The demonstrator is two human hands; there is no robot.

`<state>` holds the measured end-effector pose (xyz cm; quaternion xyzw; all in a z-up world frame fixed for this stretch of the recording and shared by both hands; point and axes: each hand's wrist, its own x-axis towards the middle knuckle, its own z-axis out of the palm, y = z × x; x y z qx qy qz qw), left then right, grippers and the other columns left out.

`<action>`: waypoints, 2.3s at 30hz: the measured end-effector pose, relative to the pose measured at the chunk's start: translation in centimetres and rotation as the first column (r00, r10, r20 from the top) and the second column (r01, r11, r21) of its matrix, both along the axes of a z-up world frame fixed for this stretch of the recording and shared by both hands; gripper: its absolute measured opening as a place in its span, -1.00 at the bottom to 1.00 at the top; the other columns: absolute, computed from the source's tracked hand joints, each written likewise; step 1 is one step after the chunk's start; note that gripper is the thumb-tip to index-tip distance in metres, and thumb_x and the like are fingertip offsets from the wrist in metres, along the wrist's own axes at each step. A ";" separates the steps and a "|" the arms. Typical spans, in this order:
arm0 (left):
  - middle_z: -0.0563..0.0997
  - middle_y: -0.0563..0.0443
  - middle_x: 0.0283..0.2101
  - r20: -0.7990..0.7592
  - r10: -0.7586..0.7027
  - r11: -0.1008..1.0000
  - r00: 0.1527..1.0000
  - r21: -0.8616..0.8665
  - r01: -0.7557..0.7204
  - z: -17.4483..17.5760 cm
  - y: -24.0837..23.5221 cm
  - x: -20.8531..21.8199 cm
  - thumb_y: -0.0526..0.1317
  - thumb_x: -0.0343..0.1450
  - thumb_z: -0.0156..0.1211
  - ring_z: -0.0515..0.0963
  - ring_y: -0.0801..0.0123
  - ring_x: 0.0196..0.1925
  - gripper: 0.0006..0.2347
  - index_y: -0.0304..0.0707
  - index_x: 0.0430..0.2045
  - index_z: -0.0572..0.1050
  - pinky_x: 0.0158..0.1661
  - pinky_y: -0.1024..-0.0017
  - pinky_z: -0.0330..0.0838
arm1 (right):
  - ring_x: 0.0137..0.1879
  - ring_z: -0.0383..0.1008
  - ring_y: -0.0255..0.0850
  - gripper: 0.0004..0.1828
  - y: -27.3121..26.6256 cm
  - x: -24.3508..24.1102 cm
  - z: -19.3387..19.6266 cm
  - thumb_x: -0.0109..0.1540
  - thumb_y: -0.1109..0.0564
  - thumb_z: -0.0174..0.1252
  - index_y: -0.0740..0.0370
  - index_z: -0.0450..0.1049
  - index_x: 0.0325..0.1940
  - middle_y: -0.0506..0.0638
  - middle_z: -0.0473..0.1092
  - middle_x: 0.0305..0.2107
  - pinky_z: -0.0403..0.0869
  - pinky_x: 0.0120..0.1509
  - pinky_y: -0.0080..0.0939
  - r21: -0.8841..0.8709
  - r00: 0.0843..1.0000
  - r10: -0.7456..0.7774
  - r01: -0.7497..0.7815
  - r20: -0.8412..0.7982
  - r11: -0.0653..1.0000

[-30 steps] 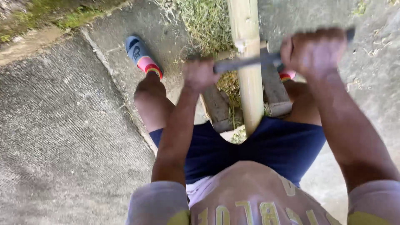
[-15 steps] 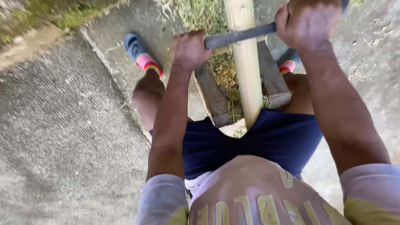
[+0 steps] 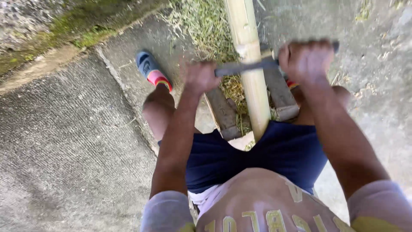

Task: Scraping the outer layer of a bamboo pole using a machete as a drawknife.

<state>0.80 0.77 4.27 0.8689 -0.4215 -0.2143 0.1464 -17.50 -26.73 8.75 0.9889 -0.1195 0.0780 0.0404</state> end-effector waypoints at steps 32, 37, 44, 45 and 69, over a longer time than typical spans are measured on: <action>0.63 0.01 -0.57 -0.046 -0.032 0.988 0.998 0.152 0.038 -2.2 -1.3 2.9 0.00 0.39 0.15 0.61 0.36 -0.57 -0.78 -0.09 -0.49 0.59 -0.27 0.12 0.52 | -0.55 0.29 -0.25 -0.67 -0.4 1.5 -0.5 0.28 0.04 0.06 -0.03 0.42 -0.61 -0.13 0.31 -0.72 0.31 -0.22 -0.13 -0.038 0.999 0.004 -0.002 0.051 0.999; 0.66 -0.06 -0.44 -0.067 0.003 0.992 0.998 0.129 0.006 1.1 -0.4 1.0 -0.02 0.29 0.23 0.64 0.20 -0.44 -0.81 -0.08 -0.44 0.61 -0.26 0.08 0.55 | -0.58 0.27 -0.21 -0.58 0.8 -0.4 -0.2 0.34 0.01 0.12 0.02 0.41 -0.64 -0.08 0.30 -0.74 0.31 -0.26 -0.11 0.025 0.999 -0.025 0.023 0.046 0.999; 0.66 -0.02 -0.36 -0.081 -0.102 0.954 0.991 0.274 0.120 2.0 -1.8 3.6 -0.02 0.37 0.21 0.66 0.27 -0.37 -0.79 -0.10 -0.33 0.60 -0.27 0.12 0.52 | -0.55 0.29 -0.22 -0.63 -0.3 0.4 -2.2 0.34 -0.01 0.08 -0.03 0.40 -0.58 -0.13 0.32 -0.68 0.31 -0.26 -0.11 -0.029 0.995 -0.031 0.034 0.098 0.999; 0.66 -0.02 -0.36 -0.081 -0.098 0.955 0.992 0.274 0.117 1.6 -1.6 3.8 -0.02 0.37 0.21 0.66 0.27 -0.37 -0.79 -0.10 -0.33 0.60 -0.27 0.12 0.52 | -0.55 0.29 -0.22 -0.63 -0.4 0.8 -2.2 0.34 -0.01 0.08 -0.03 0.40 -0.58 -0.13 0.32 -0.68 0.31 -0.26 -0.11 -0.029 0.995 -0.028 0.031 0.099 0.999; 0.70 -0.07 -0.38 -0.117 -0.181 0.954 0.977 0.221 0.203 3.2 -1.9 2.2 -0.04 0.28 0.26 0.71 0.14 -0.35 -0.80 -0.08 -0.37 0.63 -0.19 0.11 0.59 | -0.54 0.29 -0.07 -0.52 1.6 -3.9 -4.4 0.39 -0.03 0.07 0.08 0.36 -0.62 0.03 0.28 -0.69 0.34 -0.19 0.00 0.231 0.977 -0.148 0.110 0.152 0.967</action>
